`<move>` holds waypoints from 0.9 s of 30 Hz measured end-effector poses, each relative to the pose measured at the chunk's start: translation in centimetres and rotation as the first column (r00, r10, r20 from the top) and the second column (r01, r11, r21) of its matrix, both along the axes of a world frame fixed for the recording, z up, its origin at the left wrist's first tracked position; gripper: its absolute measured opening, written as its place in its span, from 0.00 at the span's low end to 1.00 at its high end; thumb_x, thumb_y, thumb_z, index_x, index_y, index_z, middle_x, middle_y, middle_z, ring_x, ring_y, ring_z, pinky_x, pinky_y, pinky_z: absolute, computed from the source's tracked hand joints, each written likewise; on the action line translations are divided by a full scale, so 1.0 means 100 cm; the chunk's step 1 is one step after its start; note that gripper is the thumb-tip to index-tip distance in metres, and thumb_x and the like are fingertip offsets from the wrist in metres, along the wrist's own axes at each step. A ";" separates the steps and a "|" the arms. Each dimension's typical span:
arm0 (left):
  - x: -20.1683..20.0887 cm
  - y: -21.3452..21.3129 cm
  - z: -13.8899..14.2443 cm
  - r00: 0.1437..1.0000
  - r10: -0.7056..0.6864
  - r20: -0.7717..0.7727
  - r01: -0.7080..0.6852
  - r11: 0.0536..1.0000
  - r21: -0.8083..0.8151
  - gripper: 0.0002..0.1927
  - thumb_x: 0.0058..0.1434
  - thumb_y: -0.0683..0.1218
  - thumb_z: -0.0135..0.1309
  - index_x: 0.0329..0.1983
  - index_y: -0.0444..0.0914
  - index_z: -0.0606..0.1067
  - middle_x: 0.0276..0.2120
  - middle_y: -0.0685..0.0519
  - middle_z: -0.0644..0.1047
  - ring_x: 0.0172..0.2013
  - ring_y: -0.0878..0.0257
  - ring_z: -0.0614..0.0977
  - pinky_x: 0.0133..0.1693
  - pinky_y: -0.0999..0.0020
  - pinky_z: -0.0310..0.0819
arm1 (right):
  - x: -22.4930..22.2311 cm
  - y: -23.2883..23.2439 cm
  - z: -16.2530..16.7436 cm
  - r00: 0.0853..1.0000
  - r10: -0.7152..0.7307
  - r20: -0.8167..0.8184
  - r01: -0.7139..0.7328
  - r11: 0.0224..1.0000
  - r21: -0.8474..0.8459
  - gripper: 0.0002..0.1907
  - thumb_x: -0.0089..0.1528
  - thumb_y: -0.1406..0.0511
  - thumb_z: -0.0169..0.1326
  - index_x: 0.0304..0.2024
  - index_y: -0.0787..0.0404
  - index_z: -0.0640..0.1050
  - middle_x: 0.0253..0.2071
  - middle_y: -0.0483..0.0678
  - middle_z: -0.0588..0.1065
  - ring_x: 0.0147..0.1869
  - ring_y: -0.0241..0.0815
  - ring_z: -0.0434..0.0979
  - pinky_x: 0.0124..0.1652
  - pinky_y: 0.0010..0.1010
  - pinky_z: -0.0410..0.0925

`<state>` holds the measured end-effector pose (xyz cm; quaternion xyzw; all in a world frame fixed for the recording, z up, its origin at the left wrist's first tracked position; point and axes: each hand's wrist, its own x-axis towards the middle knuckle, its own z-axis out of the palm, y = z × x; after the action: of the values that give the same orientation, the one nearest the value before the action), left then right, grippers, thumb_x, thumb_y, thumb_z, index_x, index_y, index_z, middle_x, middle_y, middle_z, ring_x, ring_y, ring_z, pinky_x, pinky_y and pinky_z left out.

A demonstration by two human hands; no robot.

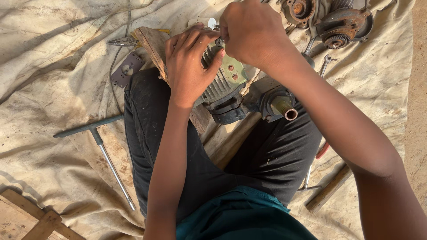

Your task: The person sits on a tarp and uses a screwdriver and pliers to remove a plastic fan cover from a small motor. They then use a socket wrench to loosen and remove bolts from the motor housing, separating the casing to expose the internal components.

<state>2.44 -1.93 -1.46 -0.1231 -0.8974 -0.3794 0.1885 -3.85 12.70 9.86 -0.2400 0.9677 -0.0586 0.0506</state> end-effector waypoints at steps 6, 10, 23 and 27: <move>-0.001 0.001 -0.002 1.000 0.002 -0.013 -0.001 1.000 0.030 0.13 0.64 0.52 0.65 0.49 0.44 0.80 0.49 0.58 0.82 0.59 0.58 0.78 0.61 0.56 0.62 | 0.006 0.039 -0.017 0.995 0.080 0.056 -0.060 0.953 -0.297 0.06 0.58 0.70 0.65 0.39 0.59 0.85 0.29 0.50 0.80 0.30 0.43 0.82 0.36 0.34 0.74; 0.000 0.001 -0.003 1.000 0.009 -0.025 -0.008 0.999 0.043 0.14 0.65 0.53 0.65 0.51 0.45 0.80 0.51 0.53 0.81 0.57 0.57 0.78 0.60 0.56 0.62 | 0.010 0.042 -0.019 0.984 0.004 0.178 0.049 0.955 -0.294 0.06 0.60 0.69 0.64 0.41 0.57 0.86 0.27 0.48 0.80 0.28 0.38 0.81 0.33 0.32 0.73; -0.001 0.000 -0.007 0.998 -0.013 -0.063 0.016 0.999 0.048 0.12 0.67 0.51 0.62 0.52 0.46 0.80 0.48 0.59 0.82 0.60 0.59 0.78 0.61 0.56 0.61 | 0.005 0.055 -0.024 0.980 0.103 0.171 -0.050 0.956 -0.290 0.05 0.67 0.67 0.64 0.45 0.60 0.85 0.34 0.48 0.82 0.34 0.37 0.84 0.36 0.29 0.76; -0.003 0.001 -0.006 0.998 0.011 -0.059 -0.008 0.998 0.065 0.08 0.68 0.50 0.61 0.48 0.46 0.80 0.46 0.59 0.82 0.59 0.61 0.79 0.61 0.57 0.62 | 0.012 0.048 -0.016 0.985 0.159 0.064 -0.140 0.962 -0.234 0.06 0.64 0.68 0.65 0.43 0.60 0.85 0.33 0.51 0.82 0.35 0.41 0.84 0.37 0.31 0.77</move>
<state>2.17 -1.79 -2.11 -0.1238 -0.8792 -0.4036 0.2208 -2.70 17.47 8.27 -0.3140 0.9307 -0.1752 0.0667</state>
